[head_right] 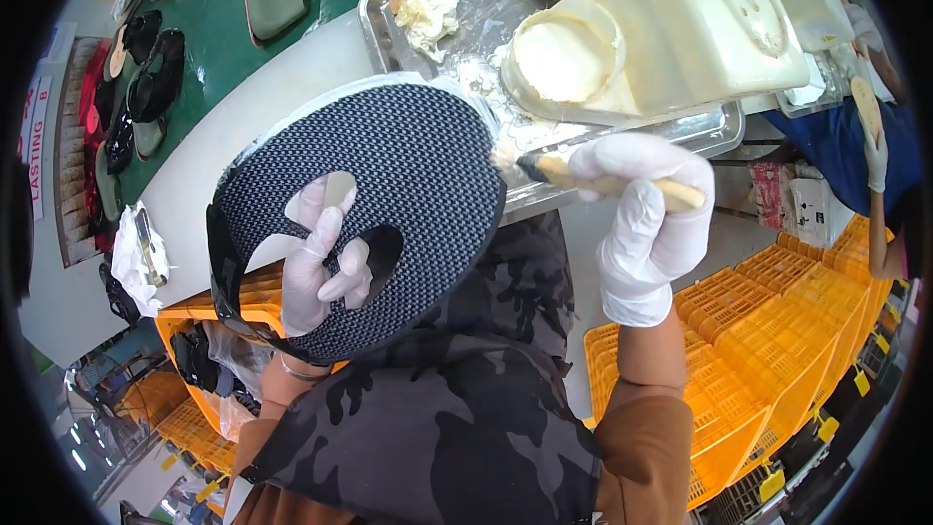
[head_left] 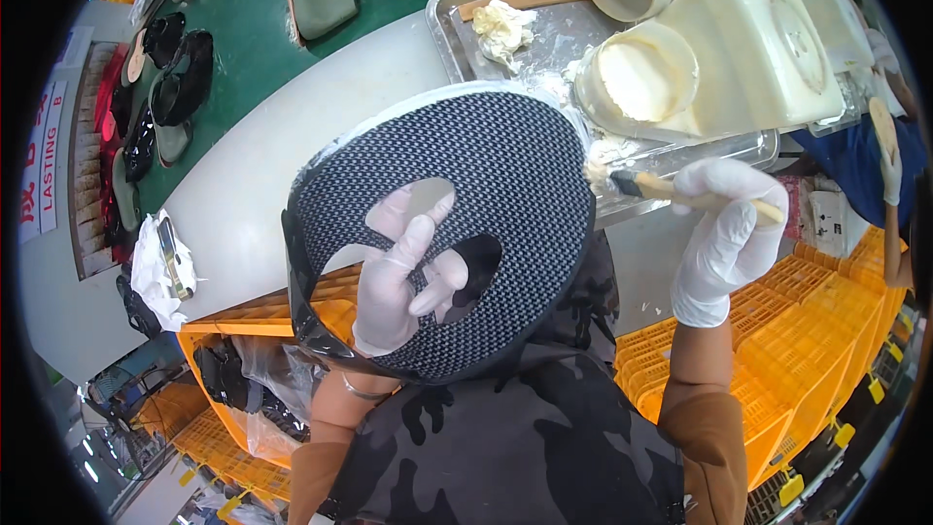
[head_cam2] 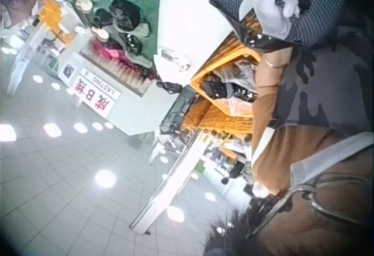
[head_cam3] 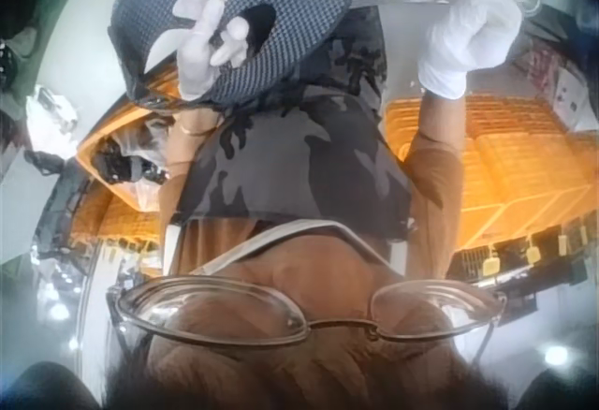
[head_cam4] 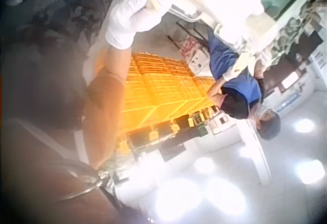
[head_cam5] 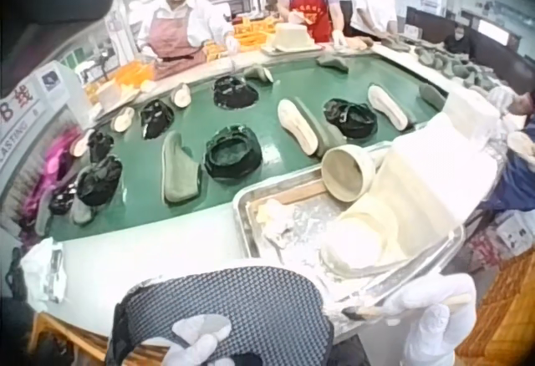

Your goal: The person picks up black slip-on shoes from a yellow crate and applies a white adhesive to the textured soles using a brush. The person repeatedly dips the brush into a container of glue and coats the bottom of each shoe before placing it on the green workbench.

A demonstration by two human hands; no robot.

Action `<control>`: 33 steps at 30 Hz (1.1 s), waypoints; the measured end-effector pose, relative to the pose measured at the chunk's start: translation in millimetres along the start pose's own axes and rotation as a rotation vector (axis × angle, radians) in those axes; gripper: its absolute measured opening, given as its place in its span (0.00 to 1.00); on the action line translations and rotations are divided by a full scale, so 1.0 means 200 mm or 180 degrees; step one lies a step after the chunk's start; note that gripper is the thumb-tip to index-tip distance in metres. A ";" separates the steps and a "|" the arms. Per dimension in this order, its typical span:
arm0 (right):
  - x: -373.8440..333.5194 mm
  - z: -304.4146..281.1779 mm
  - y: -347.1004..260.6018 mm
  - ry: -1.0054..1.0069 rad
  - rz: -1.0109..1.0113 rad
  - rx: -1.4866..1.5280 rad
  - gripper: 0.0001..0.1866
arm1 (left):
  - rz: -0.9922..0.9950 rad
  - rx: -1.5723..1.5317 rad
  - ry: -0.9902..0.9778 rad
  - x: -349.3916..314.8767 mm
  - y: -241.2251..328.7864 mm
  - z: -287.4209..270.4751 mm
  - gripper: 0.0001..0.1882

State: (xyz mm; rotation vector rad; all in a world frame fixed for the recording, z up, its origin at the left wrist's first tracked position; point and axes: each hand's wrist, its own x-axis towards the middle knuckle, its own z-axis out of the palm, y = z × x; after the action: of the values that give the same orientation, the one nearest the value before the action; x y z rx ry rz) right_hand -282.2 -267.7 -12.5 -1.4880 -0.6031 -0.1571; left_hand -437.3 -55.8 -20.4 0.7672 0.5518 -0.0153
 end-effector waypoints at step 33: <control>0.09 0.18 -0.03 0.0907 0.0026 0.0919 0.08 | 0.1798 -0.0283 0.0321 0.11 0.05 0.10 0.14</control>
State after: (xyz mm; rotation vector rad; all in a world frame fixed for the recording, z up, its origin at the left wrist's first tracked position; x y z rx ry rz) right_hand -280.6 -228.7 0.0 -1.1623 -0.3712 -0.2596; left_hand -406.9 -56.7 -13.2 0.8177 0.4122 0.5692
